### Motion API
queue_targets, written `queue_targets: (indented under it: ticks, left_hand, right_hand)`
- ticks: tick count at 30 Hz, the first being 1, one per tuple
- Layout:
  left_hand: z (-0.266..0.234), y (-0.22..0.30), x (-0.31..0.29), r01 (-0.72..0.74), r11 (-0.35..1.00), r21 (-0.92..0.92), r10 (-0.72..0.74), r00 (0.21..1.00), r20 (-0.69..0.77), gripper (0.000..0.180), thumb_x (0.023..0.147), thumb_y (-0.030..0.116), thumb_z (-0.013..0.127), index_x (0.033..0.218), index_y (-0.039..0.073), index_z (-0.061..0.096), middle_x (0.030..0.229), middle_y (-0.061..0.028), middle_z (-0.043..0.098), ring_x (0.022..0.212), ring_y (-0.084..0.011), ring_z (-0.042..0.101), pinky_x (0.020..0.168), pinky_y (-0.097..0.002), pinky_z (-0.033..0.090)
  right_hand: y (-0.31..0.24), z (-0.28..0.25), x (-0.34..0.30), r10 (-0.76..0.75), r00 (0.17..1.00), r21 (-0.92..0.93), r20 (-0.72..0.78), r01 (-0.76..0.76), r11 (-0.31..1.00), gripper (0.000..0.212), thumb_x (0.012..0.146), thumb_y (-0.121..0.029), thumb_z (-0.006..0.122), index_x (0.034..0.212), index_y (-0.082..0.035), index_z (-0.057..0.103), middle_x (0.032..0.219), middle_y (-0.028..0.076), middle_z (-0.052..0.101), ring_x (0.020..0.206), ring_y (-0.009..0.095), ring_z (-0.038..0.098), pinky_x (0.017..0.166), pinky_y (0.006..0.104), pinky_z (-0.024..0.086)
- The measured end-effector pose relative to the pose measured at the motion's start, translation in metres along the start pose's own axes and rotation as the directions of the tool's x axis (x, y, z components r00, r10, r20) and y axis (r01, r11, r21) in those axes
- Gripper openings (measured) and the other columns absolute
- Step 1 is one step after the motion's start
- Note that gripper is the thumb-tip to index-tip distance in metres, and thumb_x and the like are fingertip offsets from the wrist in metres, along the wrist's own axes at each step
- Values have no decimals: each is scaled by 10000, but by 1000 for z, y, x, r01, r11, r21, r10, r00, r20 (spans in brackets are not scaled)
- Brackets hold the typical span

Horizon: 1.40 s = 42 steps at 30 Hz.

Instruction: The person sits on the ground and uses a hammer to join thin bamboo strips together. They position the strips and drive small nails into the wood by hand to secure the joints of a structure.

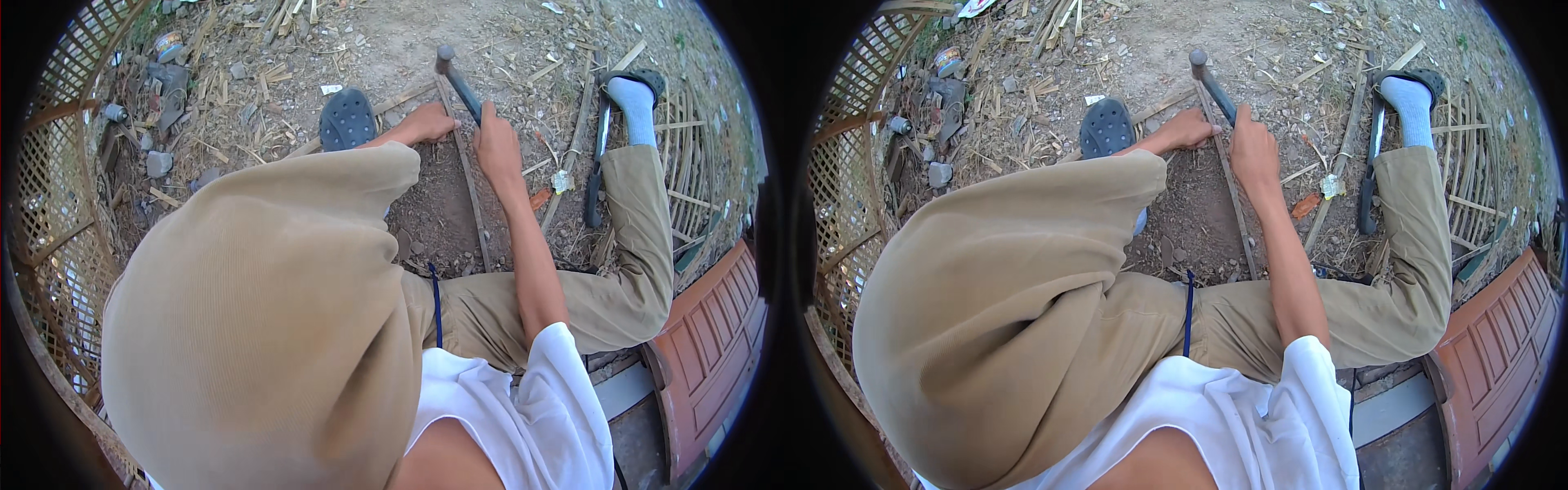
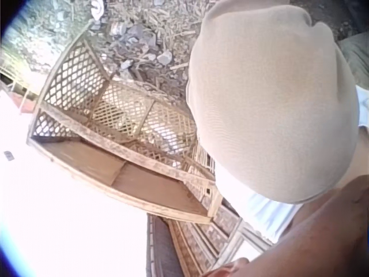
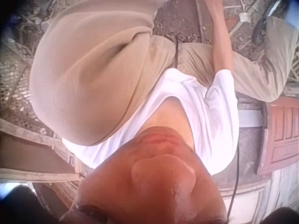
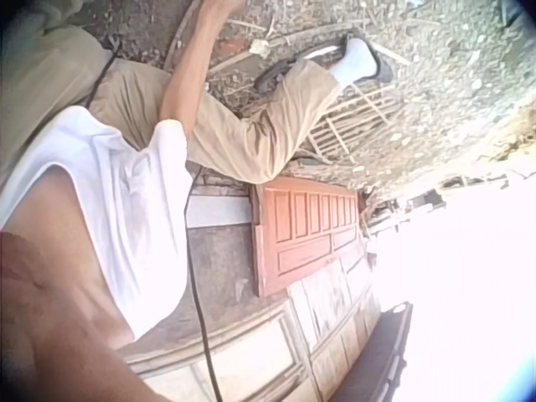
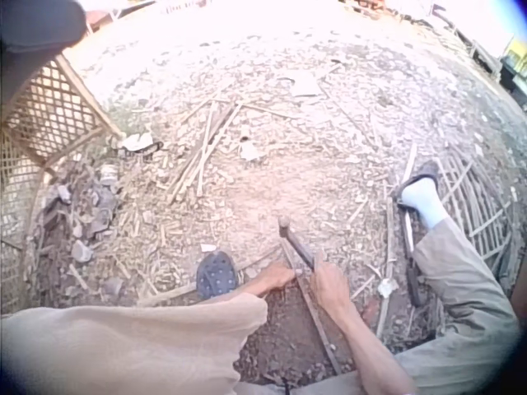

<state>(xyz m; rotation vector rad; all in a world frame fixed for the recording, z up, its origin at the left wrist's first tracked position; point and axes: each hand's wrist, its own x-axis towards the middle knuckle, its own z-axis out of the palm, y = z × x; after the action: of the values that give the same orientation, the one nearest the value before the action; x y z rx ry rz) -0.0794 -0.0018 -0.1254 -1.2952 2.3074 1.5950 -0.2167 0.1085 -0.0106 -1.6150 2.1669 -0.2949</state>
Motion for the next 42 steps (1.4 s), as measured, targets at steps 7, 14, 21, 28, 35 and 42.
queue_targets:
  ticks: [7, 14, 21, 28, 35, 42]
  left_hand:
    - [9, 8, 1, 30, 999, -14, -28, 995, 100, 605, 936, 519, 644, 582, 30, 684, 591, -142, 660, 641, -319, 689, 690, -465, 525]
    - [-1, -7, -14, -47, 999, 2, 47, 998, 43, 621, 944, 542, 653, 629, 8, 703, 614, -141, 673, 619, -306, 681, 656, -462, 518]
    - [-33, 31, -34, -64, 995, 74, 90, 902, -422, 240, 877, 238, 710, 878, -2, 698, 832, -201, 715, 865, -402, 708, 785, -536, 533]
    - [-56, -10, -24, 19, 877, 479, 200, 894, -401, 343, 804, 195, 724, 1099, 38, 647, 1147, -186, 633, 1170, -400, 581, 975, -527, 500]
    - [-80, 0, 3, -116, 897, 427, 277, 900, -337, 380, 814, 247, 758, 1047, -24, 630, 1118, -239, 669, 1071, -388, 665, 875, -491, 545]
    - [-175, 93, -21, -288, 858, -425, 266, 958, -111, 316, 973, 257, 693, 1193, 38, 635, 990, -91, 749, 764, -123, 697, 617, -263, 522]
  right_hand:
    - [20, 19, -10, 54, 998, 42, -30, -52, 998, 209, 941, -3, 555, 1129, 28, 470, 818, 345, 678, 851, 568, 681, 733, 655, 520]
    - [-5, -7, -14, 36, 997, 187, -75, -21, 982, 201, 935, -7, 575, 1102, 40, 473, 810, 334, 677, 814, 553, 681, 709, 638, 523]
    - [52, -8, -38, 232, 962, -26, -141, -238, 971, 278, 965, -37, 608, 1203, 45, 491, 822, 319, 677, 831, 530, 691, 713, 609, 535]
    - [29, 16, -46, 116, 902, -220, -416, -224, 949, 466, 965, -160, 712, 1348, 13, 512, 1220, 271, 582, 1186, 473, 574, 990, 630, 444]
    - [4, 58, -36, 118, 988, 237, 97, -138, 962, 390, 920, -119, 739, 1227, 22, 544, 1104, 250, 709, 1110, 453, 684, 899, 630, 492]
    - [-9, -30, -7, 110, 972, 624, -206, 44, 780, 201, 938, 3, 651, 1131, 41, 613, 889, 204, 733, 810, 311, 748, 677, 406, 540]
